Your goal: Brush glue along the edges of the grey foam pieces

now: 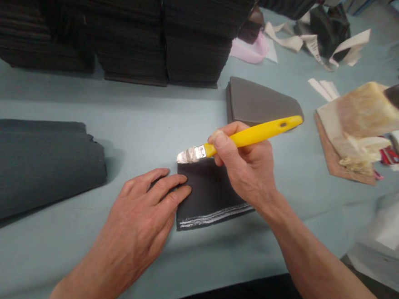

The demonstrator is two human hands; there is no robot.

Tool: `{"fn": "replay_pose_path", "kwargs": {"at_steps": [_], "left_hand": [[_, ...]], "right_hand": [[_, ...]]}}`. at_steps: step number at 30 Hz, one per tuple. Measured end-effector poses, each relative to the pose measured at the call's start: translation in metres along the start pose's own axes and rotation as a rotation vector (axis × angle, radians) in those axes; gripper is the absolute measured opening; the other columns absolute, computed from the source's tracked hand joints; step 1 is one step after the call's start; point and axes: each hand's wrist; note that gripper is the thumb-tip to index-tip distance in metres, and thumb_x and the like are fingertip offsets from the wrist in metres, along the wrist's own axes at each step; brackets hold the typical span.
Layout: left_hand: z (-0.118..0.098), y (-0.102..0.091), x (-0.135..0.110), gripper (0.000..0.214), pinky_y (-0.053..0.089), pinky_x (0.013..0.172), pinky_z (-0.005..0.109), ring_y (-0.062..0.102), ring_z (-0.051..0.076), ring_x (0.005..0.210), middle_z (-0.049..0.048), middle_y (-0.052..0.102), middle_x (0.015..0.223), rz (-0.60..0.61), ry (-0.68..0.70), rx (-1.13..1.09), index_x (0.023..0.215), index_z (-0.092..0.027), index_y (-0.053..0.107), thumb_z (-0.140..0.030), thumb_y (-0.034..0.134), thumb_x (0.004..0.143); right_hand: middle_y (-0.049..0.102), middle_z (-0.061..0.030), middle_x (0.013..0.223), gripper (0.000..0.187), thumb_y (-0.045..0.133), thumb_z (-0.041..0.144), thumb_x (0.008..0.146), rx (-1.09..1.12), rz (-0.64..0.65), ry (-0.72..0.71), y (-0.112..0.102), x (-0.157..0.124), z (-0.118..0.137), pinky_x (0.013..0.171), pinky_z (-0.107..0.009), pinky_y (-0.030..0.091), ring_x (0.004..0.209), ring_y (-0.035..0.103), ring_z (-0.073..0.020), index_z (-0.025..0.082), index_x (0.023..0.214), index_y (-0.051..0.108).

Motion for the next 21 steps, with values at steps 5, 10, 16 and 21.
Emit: {"fn": "replay_pose_path", "kwargs": {"at_steps": [5,10,16,21], "left_hand": [[-0.002,0.002,0.0,0.039,0.046,0.104,0.047,0.057,0.029,0.132,0.0012,0.073,0.139,-0.021,-0.008,0.014,0.133,-0.023,0.066,-0.011,0.045,0.102],[-0.003,0.002,-0.001,0.038,0.048,0.103,0.047,0.058,0.029,0.132,0.0021,0.073,0.139,-0.022,-0.017,0.014,0.132,-0.025,0.067,-0.014,0.044,0.104],[-0.002,0.0,-0.001,0.039,0.049,0.103,0.047,0.058,0.029,0.134,0.0017,0.073,0.14,-0.027,-0.014,-0.004,0.133,-0.026,0.065,-0.013,0.046,0.102],[0.0,-0.001,-0.001,0.038,0.049,0.102,0.048,0.059,0.03,0.133,0.002,0.073,0.14,-0.009,0.002,0.004,0.134,-0.025,0.063,-0.014,0.047,0.103]], "right_hand": [[0.067,0.0036,0.074,0.027,0.066,0.042,0.102,-0.027,0.044,-0.002,0.003,0.001,-0.004,0.073,-0.028,0.053,0.065,0.06,-0.0101,0.022,0.083,0.067],[0.065,0.0041,0.071,0.027,0.066,0.044,0.101,-0.08,0.046,-0.002,0.0,0.0,-0.007,0.073,-0.029,0.053,0.065,0.06,-0.0113,0.023,0.084,0.067],[0.064,0.0041,0.069,0.028,0.067,0.042,0.101,-0.091,0.045,-0.005,-0.003,0.001,-0.007,0.071,-0.028,0.053,0.065,0.061,-0.0113,0.023,0.082,0.065],[0.067,0.0036,0.072,0.029,0.066,0.042,0.102,-0.106,0.044,-0.003,-0.01,0.0,-0.006,0.071,-0.028,0.053,0.066,0.062,-0.0108,0.022,0.081,0.064]]}}
Point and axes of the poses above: each hand's wrist, its own x-axis towards the middle knuckle, its own y-axis out of the palm, z = x × y
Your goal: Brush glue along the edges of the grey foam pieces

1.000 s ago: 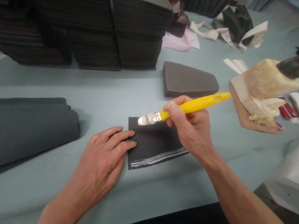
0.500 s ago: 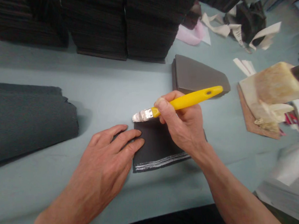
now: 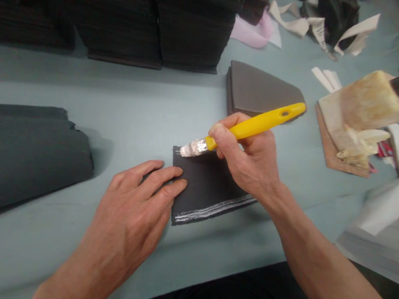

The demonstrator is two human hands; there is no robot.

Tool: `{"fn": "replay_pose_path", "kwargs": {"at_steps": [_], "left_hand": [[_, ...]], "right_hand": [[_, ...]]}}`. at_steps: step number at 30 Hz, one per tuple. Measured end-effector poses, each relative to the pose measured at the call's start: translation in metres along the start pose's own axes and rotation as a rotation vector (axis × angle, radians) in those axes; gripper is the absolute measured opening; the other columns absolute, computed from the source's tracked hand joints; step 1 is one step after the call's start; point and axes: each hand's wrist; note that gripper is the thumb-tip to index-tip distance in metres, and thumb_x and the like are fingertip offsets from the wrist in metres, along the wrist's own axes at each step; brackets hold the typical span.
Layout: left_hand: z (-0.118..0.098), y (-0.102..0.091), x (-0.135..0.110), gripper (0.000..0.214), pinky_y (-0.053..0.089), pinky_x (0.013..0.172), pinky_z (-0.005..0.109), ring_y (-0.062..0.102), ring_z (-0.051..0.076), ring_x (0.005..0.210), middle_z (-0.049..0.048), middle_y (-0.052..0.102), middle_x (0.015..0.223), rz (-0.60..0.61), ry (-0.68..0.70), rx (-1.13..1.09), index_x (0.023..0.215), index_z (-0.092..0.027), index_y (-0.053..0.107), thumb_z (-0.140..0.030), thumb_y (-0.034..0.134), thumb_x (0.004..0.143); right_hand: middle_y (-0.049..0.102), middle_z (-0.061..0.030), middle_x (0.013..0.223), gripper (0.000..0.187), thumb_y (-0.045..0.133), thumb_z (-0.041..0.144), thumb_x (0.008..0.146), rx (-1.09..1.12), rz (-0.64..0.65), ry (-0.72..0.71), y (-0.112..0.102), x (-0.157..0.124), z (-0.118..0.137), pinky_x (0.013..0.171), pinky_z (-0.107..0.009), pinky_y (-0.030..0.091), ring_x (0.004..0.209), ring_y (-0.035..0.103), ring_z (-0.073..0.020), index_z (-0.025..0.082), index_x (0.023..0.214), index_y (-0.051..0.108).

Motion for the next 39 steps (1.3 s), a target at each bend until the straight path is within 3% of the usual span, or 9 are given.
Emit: {"fn": "replay_pose_path", "kwargs": {"at_steps": [5,11,21,33,39], "left_hand": [[0.003,0.002,-0.003,0.04,0.047,0.107,0.049,0.057,0.029,0.139,0.0006,0.07,0.145,0.0,-0.008,-0.033,0.139,-0.029,0.061,-0.017,0.046,0.103],[0.005,0.001,-0.002,0.039,0.046,0.109,0.05,0.057,0.03,0.139,0.0009,0.069,0.146,0.038,-0.017,-0.035,0.139,-0.028,0.061,-0.017,0.049,0.104],[0.002,0.0,-0.002,0.037,0.046,0.109,0.049,0.056,0.031,0.137,0.0015,0.067,0.147,0.043,-0.004,-0.028,0.139,-0.026,0.059,-0.015,0.049,0.105],[0.003,-0.003,0.001,0.038,0.047,0.107,0.049,0.057,0.031,0.137,0.003,0.069,0.145,0.043,0.011,0.0,0.14,-0.025,0.059,-0.016,0.05,0.104],[0.004,-0.003,0.0,0.037,0.048,0.107,0.052,0.058,0.032,0.136,0.0038,0.069,0.144,0.051,0.011,-0.022,0.138,-0.025,0.06,-0.016,0.05,0.104]], "right_hand": [[0.067,0.0027,0.075,0.032,0.067,0.045,0.102,-0.005,0.01,0.008,-0.009,0.0,-0.003,0.074,-0.029,0.054,0.07,0.063,-0.0115,0.023,0.081,0.064],[0.066,0.003,0.079,0.03,0.067,0.049,0.104,0.076,-0.013,-0.022,-0.017,0.002,-0.002,0.062,-0.026,0.051,0.062,0.057,-0.0088,0.023,0.09,0.066],[0.07,-0.0003,0.09,0.039,0.068,0.058,0.102,0.116,0.251,-0.152,-0.017,0.016,-0.011,0.059,-0.021,0.054,0.069,0.059,-0.0085,0.019,0.097,0.069],[0.072,-0.0016,0.092,0.039,0.066,0.056,0.104,0.07,0.38,-0.213,-0.021,0.021,-0.015,0.069,-0.024,0.059,0.078,0.065,-0.0105,0.017,0.099,0.072],[0.073,-0.0006,0.09,0.036,0.068,0.052,0.103,0.061,0.372,-0.226,-0.033,0.02,-0.018,0.065,-0.023,0.055,0.074,0.062,-0.0089,0.017,0.098,0.073]]}}
Point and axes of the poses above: each hand's wrist, its own x-axis towards the middle knuckle, its own y-axis out of the palm, z = x × y
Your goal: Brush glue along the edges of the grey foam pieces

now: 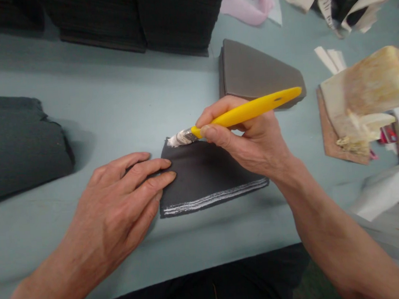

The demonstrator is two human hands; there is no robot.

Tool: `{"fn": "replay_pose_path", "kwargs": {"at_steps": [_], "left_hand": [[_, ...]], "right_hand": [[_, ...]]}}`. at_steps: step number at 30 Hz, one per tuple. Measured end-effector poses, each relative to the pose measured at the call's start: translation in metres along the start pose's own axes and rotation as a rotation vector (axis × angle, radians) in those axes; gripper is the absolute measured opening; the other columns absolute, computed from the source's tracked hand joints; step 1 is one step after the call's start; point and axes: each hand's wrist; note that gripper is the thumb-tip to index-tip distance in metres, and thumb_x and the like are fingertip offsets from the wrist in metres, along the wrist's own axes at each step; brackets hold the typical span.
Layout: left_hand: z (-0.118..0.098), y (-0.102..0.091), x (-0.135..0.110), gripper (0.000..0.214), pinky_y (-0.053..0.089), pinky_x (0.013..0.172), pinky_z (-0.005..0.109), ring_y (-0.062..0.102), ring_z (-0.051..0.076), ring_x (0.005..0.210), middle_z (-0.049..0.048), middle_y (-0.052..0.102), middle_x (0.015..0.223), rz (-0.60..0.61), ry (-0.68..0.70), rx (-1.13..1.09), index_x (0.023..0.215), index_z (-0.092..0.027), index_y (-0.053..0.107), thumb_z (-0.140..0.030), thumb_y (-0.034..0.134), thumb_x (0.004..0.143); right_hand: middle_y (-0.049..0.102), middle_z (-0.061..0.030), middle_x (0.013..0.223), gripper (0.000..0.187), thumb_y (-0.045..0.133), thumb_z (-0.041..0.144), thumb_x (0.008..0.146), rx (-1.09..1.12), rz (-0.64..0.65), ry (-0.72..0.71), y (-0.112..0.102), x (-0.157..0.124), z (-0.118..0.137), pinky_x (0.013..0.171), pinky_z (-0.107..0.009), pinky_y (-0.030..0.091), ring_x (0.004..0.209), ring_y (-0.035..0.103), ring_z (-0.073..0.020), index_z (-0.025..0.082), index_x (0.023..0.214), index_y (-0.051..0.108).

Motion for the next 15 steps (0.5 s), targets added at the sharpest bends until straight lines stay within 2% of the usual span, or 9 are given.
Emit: {"fn": "replay_pose_path", "kwargs": {"at_steps": [5,7,11,13,15], "left_hand": [[0.0019,-0.0015,0.0021,0.036,0.047,0.105,0.052,0.059,0.033,0.135,0.0047,0.069,0.143,0.002,0.017,0.001,0.137,-0.024,0.062,-0.016,0.05,0.104],[0.0029,-0.0022,0.0019,0.037,0.047,0.105,0.052,0.06,0.033,0.135,0.0042,0.069,0.143,0.001,0.015,0.002,0.138,-0.025,0.062,-0.017,0.05,0.104],[0.0046,-0.0041,-0.0004,0.04,0.047,0.111,0.051,0.059,0.03,0.139,0.0025,0.068,0.146,0.016,0.008,-0.022,0.141,-0.027,0.061,-0.017,0.051,0.103],[0.0046,-0.0052,-0.0018,0.043,0.047,0.114,0.05,0.06,0.029,0.139,0.0019,0.067,0.148,0.013,-0.012,-0.059,0.143,-0.03,0.06,-0.016,0.052,0.103],[0.0044,-0.0066,-0.0022,0.044,0.049,0.114,0.048,0.062,0.027,0.136,0.0025,0.066,0.149,-0.015,-0.049,-0.099,0.145,-0.032,0.059,-0.016,0.051,0.104]], "right_hand": [[0.073,-0.0002,0.087,0.032,0.072,0.049,0.102,0.015,-0.026,0.002,-0.0073,-0.0061,-0.0011,0.061,-0.022,0.053,0.07,0.061,-0.0086,0.018,0.097,0.075],[0.072,0.0001,0.087,0.031,0.072,0.049,0.101,0.036,-0.085,0.006,-0.0073,-0.0073,-0.0008,0.06,-0.023,0.053,0.069,0.06,-0.0088,0.019,0.097,0.074],[0.07,0.0006,0.088,0.031,0.072,0.053,0.101,0.089,-0.286,0.001,-0.0027,-0.0073,0.0026,0.061,-0.026,0.054,0.066,0.058,-0.0095,0.022,0.098,0.072],[0.069,0.0007,0.088,0.033,0.072,0.056,0.1,0.099,-0.325,0.01,-0.0004,-0.0077,0.0043,0.061,-0.026,0.055,0.066,0.058,-0.0098,0.023,0.098,0.071],[0.068,0.0011,0.087,0.032,0.072,0.055,0.1,0.114,-0.306,0.017,0.0008,-0.0094,0.0044,0.062,-0.025,0.055,0.067,0.058,-0.0095,0.023,0.097,0.072]]}}
Point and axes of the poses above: each hand's wrist, its own x-axis towards the middle knuckle, its own y-axis out of the palm, z = x × y
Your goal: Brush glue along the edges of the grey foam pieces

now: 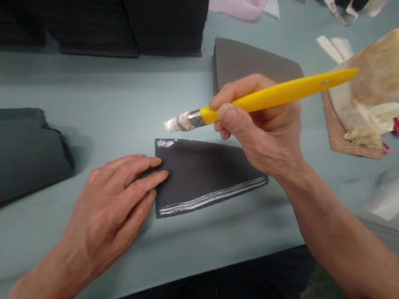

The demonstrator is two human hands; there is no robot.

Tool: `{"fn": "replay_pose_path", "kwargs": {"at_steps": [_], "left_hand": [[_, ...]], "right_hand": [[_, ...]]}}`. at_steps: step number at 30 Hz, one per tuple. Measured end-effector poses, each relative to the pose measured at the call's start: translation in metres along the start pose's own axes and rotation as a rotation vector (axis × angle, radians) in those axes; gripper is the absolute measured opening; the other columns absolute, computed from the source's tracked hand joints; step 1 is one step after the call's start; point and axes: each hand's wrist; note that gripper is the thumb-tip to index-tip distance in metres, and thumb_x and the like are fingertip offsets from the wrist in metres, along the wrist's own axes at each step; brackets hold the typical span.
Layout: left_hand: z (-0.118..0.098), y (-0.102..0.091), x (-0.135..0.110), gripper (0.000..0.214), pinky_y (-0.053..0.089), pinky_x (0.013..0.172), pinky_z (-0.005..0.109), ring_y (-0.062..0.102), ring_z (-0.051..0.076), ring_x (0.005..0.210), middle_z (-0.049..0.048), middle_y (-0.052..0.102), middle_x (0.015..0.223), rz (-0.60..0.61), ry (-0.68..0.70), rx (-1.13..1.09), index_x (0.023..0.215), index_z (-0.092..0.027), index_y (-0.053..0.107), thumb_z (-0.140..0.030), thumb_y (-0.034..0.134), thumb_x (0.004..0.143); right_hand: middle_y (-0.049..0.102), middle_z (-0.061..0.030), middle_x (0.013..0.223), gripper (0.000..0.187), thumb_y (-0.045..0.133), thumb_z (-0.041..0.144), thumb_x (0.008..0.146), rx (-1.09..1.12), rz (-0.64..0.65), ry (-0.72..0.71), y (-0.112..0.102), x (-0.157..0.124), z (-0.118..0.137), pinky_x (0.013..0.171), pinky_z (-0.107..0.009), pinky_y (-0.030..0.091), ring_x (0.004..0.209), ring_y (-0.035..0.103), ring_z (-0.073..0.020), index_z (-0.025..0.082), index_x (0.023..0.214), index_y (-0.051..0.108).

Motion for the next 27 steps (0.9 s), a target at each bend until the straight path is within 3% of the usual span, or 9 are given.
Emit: {"fn": "replay_pose_path", "kwargs": {"at_steps": [7,12,18,27], "left_hand": [[0.004,-0.008,0.014,0.037,0.057,0.106,0.047,0.068,0.025,0.124,0.0066,0.067,0.146,0.009,0.032,0.082,0.143,-0.027,0.059,-0.019,0.05,0.108],[0.006,-0.011,0.024,0.036,0.057,0.106,0.051,0.069,0.027,0.12,0.0027,0.067,0.151,0.055,0.004,0.16,0.141,-0.027,0.06,-0.021,0.047,0.107],[0.005,-0.006,0.022,0.036,0.057,0.101,0.053,0.069,0.027,0.116,0.0004,0.068,0.15,0.079,-0.008,0.231,0.142,-0.03,0.054,-0.02,0.047,0.108],[0.007,-0.001,0.023,0.03,0.055,0.094,0.053,0.07,0.029,0.11,0.0033,0.072,0.143,0.035,0.007,0.235,0.136,-0.026,0.06,-0.023,0.05,0.107]], "right_hand": [[0.068,0.0011,0.085,0.035,0.073,0.056,0.099,0.001,0.066,0.027,-0.005,-0.007,-0.006,0.06,-0.025,0.054,0.066,0.057,-0.0091,0.021,0.097,0.073],[0.071,-0.0002,0.09,0.037,0.072,0.057,0.099,-0.018,0.097,-0.004,-0.004,-0.003,-0.006,0.061,-0.024,0.054,0.069,0.061,-0.0089,0.02,0.098,0.073],[0.072,0.0006,0.09,0.043,0.066,0.063,0.101,-0.033,0.224,0.018,-0.001,0.003,-0.005,0.067,-0.025,0.059,0.073,0.064,-0.009,0.02,0.099,0.072],[0.073,0.0009,0.092,0.031,0.067,0.052,0.103,-0.098,0.268,-0.008,-0.004,0.002,-0.01,0.069,-0.024,0.058,0.079,0.067,-0.0108,0.023,0.099,0.074]]}}
Point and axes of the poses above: each hand's wrist, its own x-axis towards the middle knuckle, its own y-axis out of the palm, z = x × y
